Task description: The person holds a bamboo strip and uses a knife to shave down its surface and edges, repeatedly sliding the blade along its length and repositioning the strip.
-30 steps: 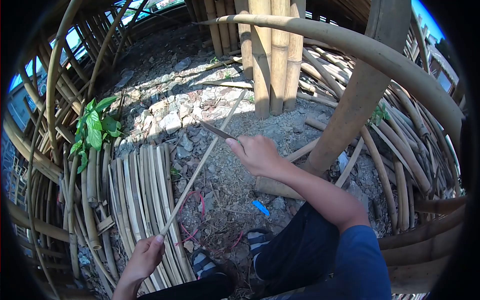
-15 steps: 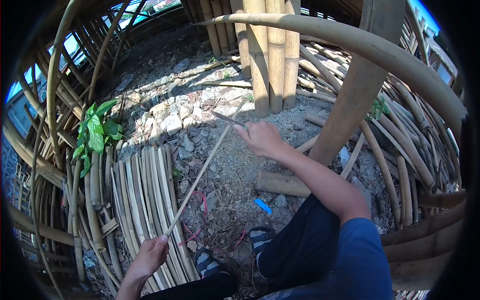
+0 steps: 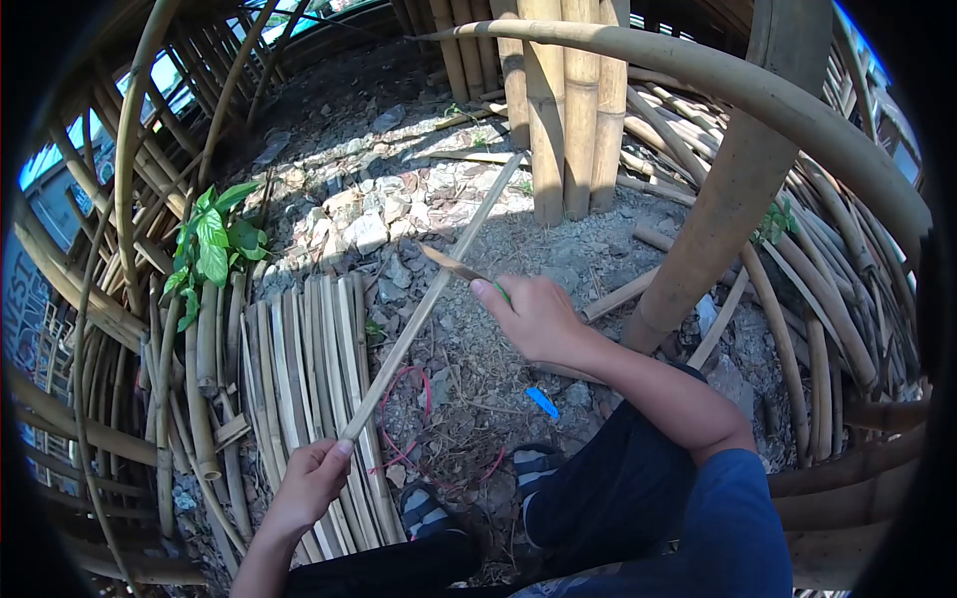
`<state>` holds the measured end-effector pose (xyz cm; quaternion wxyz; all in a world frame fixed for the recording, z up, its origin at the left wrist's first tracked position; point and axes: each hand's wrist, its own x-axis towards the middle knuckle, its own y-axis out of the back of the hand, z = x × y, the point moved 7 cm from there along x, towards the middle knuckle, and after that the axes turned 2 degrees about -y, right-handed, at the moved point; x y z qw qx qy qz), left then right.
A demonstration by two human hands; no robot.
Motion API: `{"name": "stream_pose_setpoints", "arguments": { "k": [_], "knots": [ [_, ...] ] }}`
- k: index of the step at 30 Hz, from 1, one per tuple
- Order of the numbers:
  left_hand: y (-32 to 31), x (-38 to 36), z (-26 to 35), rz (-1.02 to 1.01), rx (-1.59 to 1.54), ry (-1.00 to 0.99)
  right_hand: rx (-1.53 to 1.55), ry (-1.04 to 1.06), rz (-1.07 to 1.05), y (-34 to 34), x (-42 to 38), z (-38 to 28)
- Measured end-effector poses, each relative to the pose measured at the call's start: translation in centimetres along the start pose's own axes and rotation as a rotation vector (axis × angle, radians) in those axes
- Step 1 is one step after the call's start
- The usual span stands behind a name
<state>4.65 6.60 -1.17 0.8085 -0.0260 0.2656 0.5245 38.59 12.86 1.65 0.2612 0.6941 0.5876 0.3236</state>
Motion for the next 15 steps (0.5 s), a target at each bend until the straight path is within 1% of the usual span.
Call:
{"name": "stream_pose_setpoints", "arguments": {
  "k": [1, 4, 5, 6, 7, 9, 10, 11, 12, 13, 14, 15],
  "knots": [
    [-0.1, 0.0, 0.0, 0.003, 0.005, -0.002, -0.017, 0.058, -0.044, -1.0, -1.2, -1.5],
    [-0.3, 0.0, -0.2, 0.015, 0.072, 0.006, 0.044, 0.088, -0.088, -4.5, -4.9, -3.1],
    [-0.3, 0.2, -0.3, 0.02, 0.075, 0.008, 0.025, 0.157, -0.123, -5.7, -6.4, -4.2],
    [-0.5, 0.3, -0.5, -0.012, 0.066, 0.011, 0.002, 0.225, -0.16, -6.5, -7.1, -4.9],
    [-0.8, 0.3, -0.9, -0.044, 0.054, 0.019, 0.003, 0.224, -0.167, -6.8, -7.2, -4.8],
    [-0.6, 0.2, -1.1, -0.043, 0.071, 0.012, -0.11, 0.276, -0.049, -6.6, -7.0, -4.8],
    [-0.3, 0.1, -0.9, -0.006, 0.139, -0.004, -0.085, 0.181, 0.042, -4.9, -5.2, -3.8],
    [0.0, -0.1, -0.8, 0.03, 0.205, -0.021, -0.087, 0.185, 0.035, -4.4, -4.0, -2.9],
    [0.1, 0.1, -1.3, 0.021, 0.133, 0.02, -0.069, 0.144, 0.093, -3.8, -2.6, -1.1],
    [0.1, 0.2, -1.5, 0.02, 0.122, 0.017, -0.055, 0.102, 0.153, -3.4, -1.9, 0.1],
    [0.0, 0.4, -1.7, -0.001, 0.136, 0.033, 0.025, 0.1, 0.188, -3.8, -2.5, -0.2],
    [-0.1, 0.6, -1.9, -0.021, 0.151, 0.051, 0.017, 0.103, 0.186, -4.6, -3.8, -1.2]
  ]
}}
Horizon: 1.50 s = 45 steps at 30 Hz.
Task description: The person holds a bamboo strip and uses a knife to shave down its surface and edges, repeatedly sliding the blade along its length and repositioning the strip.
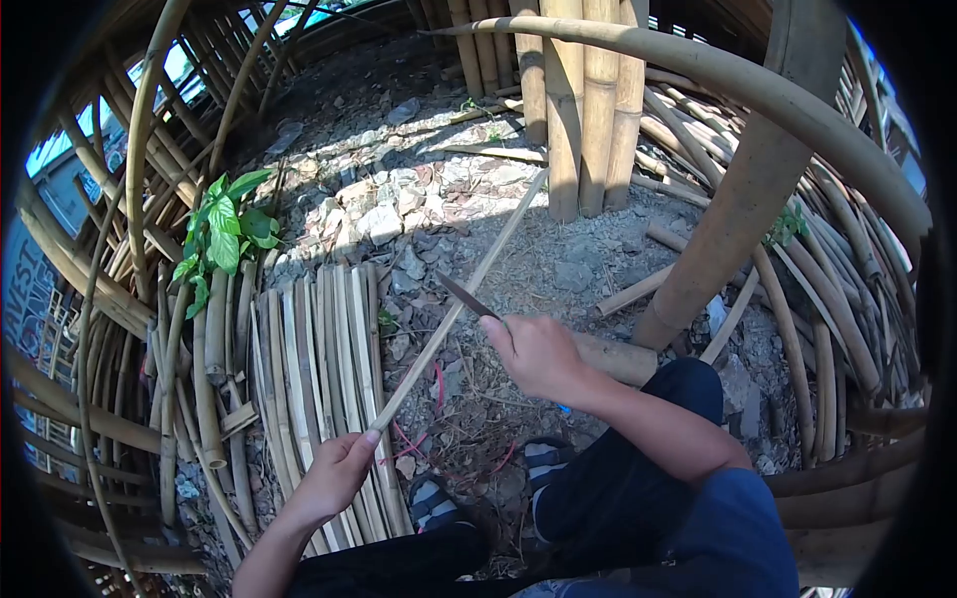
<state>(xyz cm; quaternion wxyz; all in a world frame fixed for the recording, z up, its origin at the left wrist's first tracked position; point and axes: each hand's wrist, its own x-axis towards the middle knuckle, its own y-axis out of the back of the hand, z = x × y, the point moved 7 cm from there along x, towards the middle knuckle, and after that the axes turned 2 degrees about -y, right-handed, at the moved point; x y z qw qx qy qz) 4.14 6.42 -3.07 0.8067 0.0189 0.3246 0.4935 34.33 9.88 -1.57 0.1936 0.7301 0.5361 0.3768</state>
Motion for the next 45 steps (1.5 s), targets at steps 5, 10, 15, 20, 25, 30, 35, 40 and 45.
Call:
{"name": "stream_pose_setpoints", "arguments": {
  "k": [5, 10, 15, 20, 25, 30, 35, 40, 45],
  "knots": [
    [0.1, -0.4, 1.2, 0.004, 0.043, -0.055, 0.005, 0.188, -0.268, -2.5, -3.9, -5.3],
    [0.4, -0.3, 0.9, 0.042, 0.079, -0.039, -0.009, 0.065, -0.103, -1.2, -0.8, -2.2],
    [-0.2, 0.1, 1.1, -0.005, 0.035, -0.026, -0.013, 0.269, -0.19, -3.1, -4.5, -6.0],
    [0.6, 0.0, 0.5, 0.017, -0.011, -0.03, -0.112, 0.043, -0.109, -1.0, 1.0, -0.4],
    [-0.1, 0.3, 1.1, -0.015, 0.021, -0.016, 0.033, 0.207, -0.348, -4.1, -5.3, -6.3],
    [0.8, -0.3, 1.0, 0.05, 0.019, -0.066, 0.035, 0.102, -0.144, -1.7, -0.7, -2.4],
    [0.2, 0.1, 0.9, 0.024, 0.079, -0.046, 0.01, 0.112, -0.224, -3.3, -3.7, -4.4],
    [0.6, -0.5, 0.7, 0.036, 0.098, -0.058, -0.086, -0.026, -0.028, 0.3, 1.2, -0.5],
    [-0.1, 0.0, 1.2, -0.004, 0.033, -0.01, -0.049, 0.035, -0.192, -1.0, -0.3, -1.3]
  ]
}}
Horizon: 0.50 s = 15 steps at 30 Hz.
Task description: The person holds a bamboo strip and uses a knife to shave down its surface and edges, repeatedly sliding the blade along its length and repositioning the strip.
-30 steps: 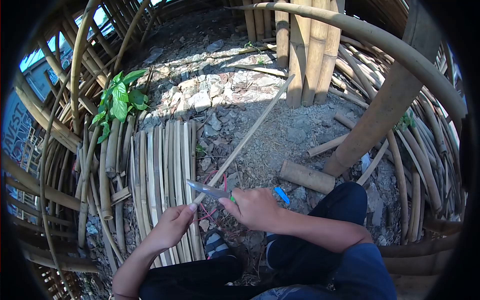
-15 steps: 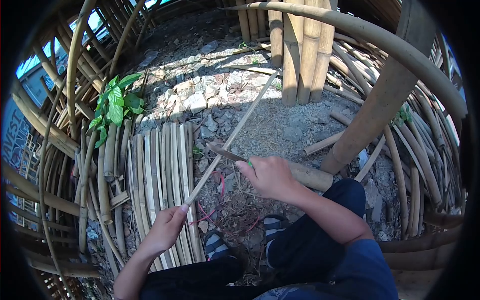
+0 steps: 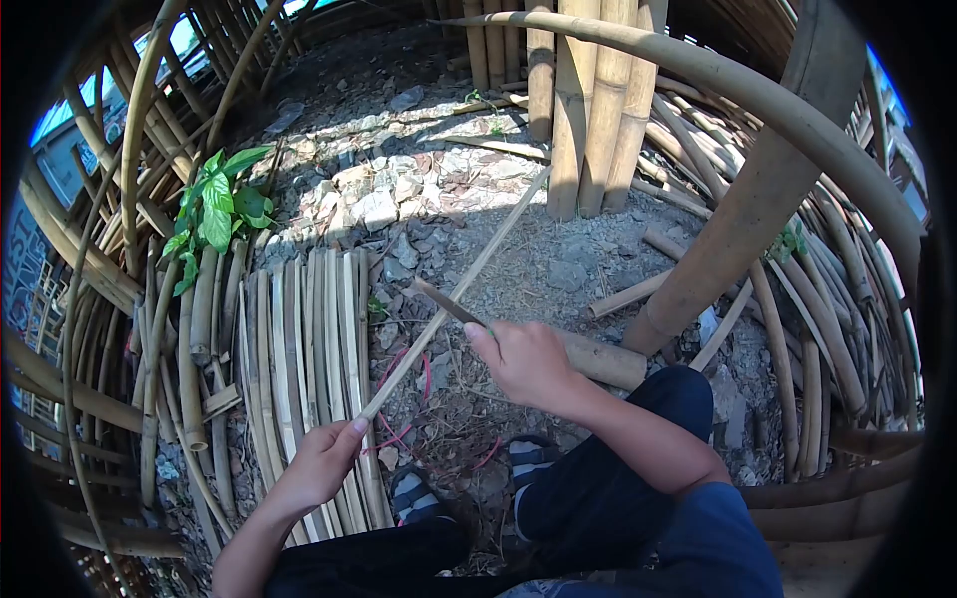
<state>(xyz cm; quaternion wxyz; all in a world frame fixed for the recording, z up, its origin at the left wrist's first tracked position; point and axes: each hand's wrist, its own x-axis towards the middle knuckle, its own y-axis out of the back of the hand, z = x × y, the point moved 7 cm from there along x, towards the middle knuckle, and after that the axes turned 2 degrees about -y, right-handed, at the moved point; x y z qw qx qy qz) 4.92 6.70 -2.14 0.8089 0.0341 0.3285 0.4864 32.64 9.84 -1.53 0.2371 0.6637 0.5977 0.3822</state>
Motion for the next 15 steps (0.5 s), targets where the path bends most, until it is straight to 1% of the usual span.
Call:
{"name": "stream_pose_setpoints", "arguments": {
  "k": [1, 3, 4, 5, 7, 10, 11, 13, 15],
  "knots": [
    [0.0, -0.1, 0.0, 0.002, -0.01, 0.0, -0.001, 0.0, -0.003, -0.7, -1.4, -1.4],
    [0.1, -0.1, -0.2, 0.024, 0.036, -0.003, 0.028, 0.146, -0.165, -2.7, -3.6, -4.3],
    [0.3, -0.3, 0.0, 0.045, 0.064, -0.036, -0.006, 0.183, -0.099, -2.0, -3.1, -4.0],
    [0.6, -0.6, 0.1, 0.065, 0.09, -0.068, 0.004, 0.182, -0.103, -1.2, -1.8, -2.8],
    [0.9, -0.9, -0.4, 0.072, 0.088, -0.046, -0.011, -0.065, 0.051, 1.3, 1.0, 1.3],
    [0.8, -0.3, -0.6, 0.056, 0.082, -0.025, 0.042, -0.012, 0.068, 0.0, 0.6, 1.5],
    [0.7, -0.2, -0.3, 0.055, 0.082, -0.034, 0.035, -0.011, 0.074, -0.2, -0.4, 0.4],
    [0.4, -0.5, -0.1, 0.037, 0.075, -0.022, 0.025, 0.094, -0.144, -2.1, -2.8, -3.4],
    [0.6, -0.8, 0.2, 0.074, 0.104, -0.042, -0.009, 0.08, -0.177, -1.5, -1.8, -2.7]
  ]
}}
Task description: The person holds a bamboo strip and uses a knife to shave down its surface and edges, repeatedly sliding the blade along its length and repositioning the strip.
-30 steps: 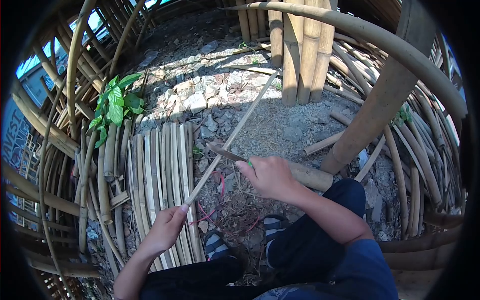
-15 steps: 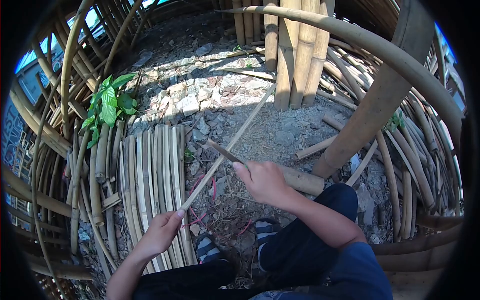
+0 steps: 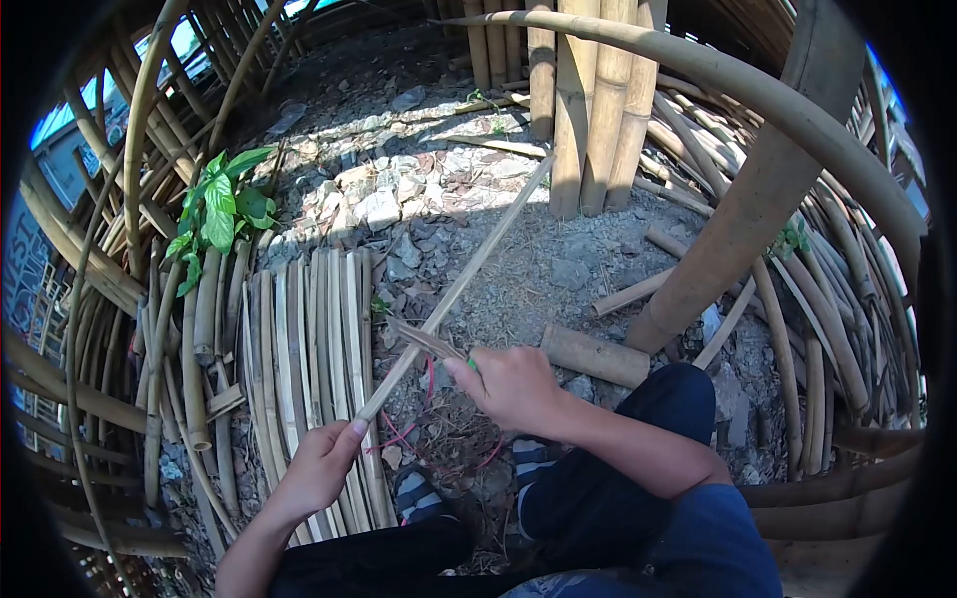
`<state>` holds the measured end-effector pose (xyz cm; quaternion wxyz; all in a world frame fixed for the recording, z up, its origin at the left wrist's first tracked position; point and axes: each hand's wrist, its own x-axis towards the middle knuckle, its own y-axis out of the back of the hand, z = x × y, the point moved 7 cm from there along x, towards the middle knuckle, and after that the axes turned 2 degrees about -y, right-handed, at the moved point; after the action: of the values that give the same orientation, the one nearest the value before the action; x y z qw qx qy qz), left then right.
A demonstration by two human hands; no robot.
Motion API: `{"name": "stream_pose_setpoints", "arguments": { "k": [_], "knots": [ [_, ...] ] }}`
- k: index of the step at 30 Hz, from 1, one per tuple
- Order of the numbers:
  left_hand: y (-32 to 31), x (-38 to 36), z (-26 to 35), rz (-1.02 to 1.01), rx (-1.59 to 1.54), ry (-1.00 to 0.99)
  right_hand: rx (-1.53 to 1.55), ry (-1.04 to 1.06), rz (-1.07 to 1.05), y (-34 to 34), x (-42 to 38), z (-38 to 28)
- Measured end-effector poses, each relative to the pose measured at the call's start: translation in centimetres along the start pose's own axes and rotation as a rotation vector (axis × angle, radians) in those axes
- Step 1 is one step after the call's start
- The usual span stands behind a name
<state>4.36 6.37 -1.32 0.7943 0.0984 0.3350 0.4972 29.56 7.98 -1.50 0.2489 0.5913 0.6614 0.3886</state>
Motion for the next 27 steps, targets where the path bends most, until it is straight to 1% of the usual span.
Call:
{"name": "stream_pose_setpoints", "arguments": {
  "k": [2, 5, 6, 8, 11, 12, 14, 15, 16, 18, 19, 20, 22, 23, 24, 26, 27],
  "knots": [
    [0.2, -0.3, -0.5, 0.034, 0.023, -0.017, 0.017, -0.207, 0.233, 3.2, 2.0, 4.9],
    [0.0, 0.3, -1.5, -0.02, 0.027, 0.032, 0.078, -0.247, 0.205, 4.2, 2.7, 6.5],
    [-0.2, 0.4, -1.0, -0.023, 0.021, 0.023, 0.068, -0.247, 0.21, 3.8, 2.0, 5.9],
    [-0.4, 0.1, -0.4, -0.036, -0.01, 0.017, 0.069, -0.071, 0.018, 0.8, 0.1, 1.5],
    [-0.2, -0.2, -0.2, -0.018, 0.027, -0.018, 0.067, -0.134, 0.08, 1.8, 0.4, 2.5],
    [-0.1, -0.4, -0.3, -0.005, 0.028, -0.04, 0.073, -0.139, 0.078, 2.8, 1.0, 3.6],
    [0.0, -0.6, -0.9, -0.017, 0.031, -0.01, -0.031, -0.257, 0.13, 5.5, 2.6, 7.3],
    [-0.1, -0.2, -1.0, -0.025, 0.026, 0.007, 0.022, -0.258, 0.162, 4.6, 2.4, 7.5],
    [-0.4, 0.1, -1.0, -0.033, 0.019, 0.025, 0.006, -0.256, 0.164, 4.2, 1.8, 6.8],
    [-0.4, 0.2, -0.8, -0.037, 0.009, 0.044, 0.056, -0.143, 0.091, 2.3, 0.7, 4.2],
    [-0.4, 0.1, -0.9, -0.045, 0.007, 0.023, 0.06, -0.116, 0.005, 1.6, 0.0, 2.9],
    [-0.4, -0.1, -0.9, -0.053, 0.007, 0.006, 0.066, -0.116, 0.004, 1.7, 0.3, 3.1],
    [-0.2, -0.5, -0.8, -0.039, 0.029, -0.009, -0.006, -0.188, 0.173, 4.3, 1.3, 5.2],
    [-0.1, -0.7, -0.6, -0.028, 0.046, -0.035, -0.024, -0.282, 0.243, 6.2, 2.4, 7.8],
    [0.0, -0.6, -0.8, -0.031, 0.046, -0.039, -0.028, -0.284, 0.246, 6.7, 3.1, 9.3],
    [-0.3, -0.1, -1.7, -0.045, 0.044, 0.024, -0.13, -0.318, 0.199, 7.1, 4.3, 12.1],
    [-0.4, 0.1, -1.6, -0.043, 0.036, 0.008, -0.102, -0.314, 0.175, 5.8, 4.5, 13.0]
  ]
}}
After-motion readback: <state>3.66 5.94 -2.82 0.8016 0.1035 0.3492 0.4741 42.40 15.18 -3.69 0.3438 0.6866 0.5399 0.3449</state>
